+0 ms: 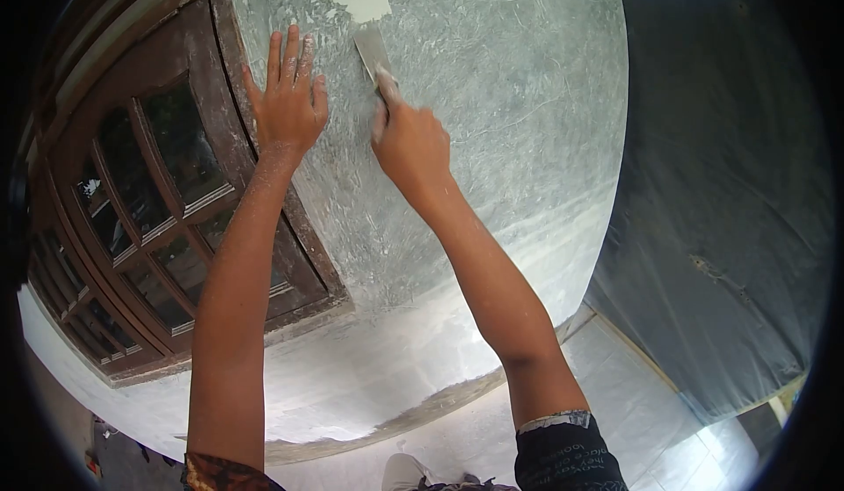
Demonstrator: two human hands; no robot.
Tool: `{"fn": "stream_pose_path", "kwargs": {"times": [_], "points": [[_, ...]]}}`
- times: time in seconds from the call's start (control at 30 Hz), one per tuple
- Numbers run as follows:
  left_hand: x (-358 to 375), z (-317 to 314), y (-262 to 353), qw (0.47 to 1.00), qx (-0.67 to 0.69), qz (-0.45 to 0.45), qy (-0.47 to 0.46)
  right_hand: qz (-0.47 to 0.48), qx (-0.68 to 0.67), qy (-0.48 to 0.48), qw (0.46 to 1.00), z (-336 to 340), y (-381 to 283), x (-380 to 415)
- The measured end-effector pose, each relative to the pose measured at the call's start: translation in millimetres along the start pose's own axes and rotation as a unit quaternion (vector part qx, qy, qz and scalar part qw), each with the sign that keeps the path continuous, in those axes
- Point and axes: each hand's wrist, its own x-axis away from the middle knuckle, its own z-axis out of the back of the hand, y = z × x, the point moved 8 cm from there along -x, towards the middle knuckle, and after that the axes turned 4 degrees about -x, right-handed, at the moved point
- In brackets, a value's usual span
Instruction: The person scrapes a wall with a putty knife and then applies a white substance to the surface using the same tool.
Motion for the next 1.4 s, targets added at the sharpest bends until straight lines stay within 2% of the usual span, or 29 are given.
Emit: {"fn": "stream_pose_path", "kwargs": {"times": [0.1,0.3,0.43,0.5,0.7,0.83,0.9,1.0,1.1,1.3,1.4], "points": [[0,0,-1,1.0,-0.001,-0.002,-0.001,-0.022,-0.001,-0.024,0.999,-5,14,25],[-1,-1,0,1.0,-0.006,-0.004,-0.007,0.016,0.0,0.027,0.999,1,-1,-28],[0,-1,0,1.0,0.003,-0.004,-0.006,0.015,0.006,0.018,1.0,-1,9,5],[1,-2,-1,1.0,0.0,-0.003,-0.007,-0.018,0.002,-0.025,1.0,-8,20,22],[-1,-3,0,1.0,-0.009,-0.007,-0.015,0.018,0.011,0.018,1.0,3,3,-26],[-1,-4,1,0.999,-0.023,-0.007,-0.028,0.007,0.03,0.014,0.999,-1,20,8],[-2,-4,1,0.999,-0.024,-0.006,-0.03,-0.023,0.03,-0.018,0.999,-6,28,20],[-2,-4,2,0.999,-0.029,-0.007,-0.037,0.011,0.027,0.024,0.999,1,19,-12],[-3,-5,1,0.999,-0.03,-0.009,-0.034,0.013,0.016,0.02,1.0,5,12,-30],[-1,-5,2,0.999,-0.034,-0.004,-0.04,-0.009,0.049,-0.007,0.999,-7,36,19],[-1,-5,2,0.999,-0.034,-0.005,-0.039,0.01,0.026,0.026,0.999,0,27,-12]]}}
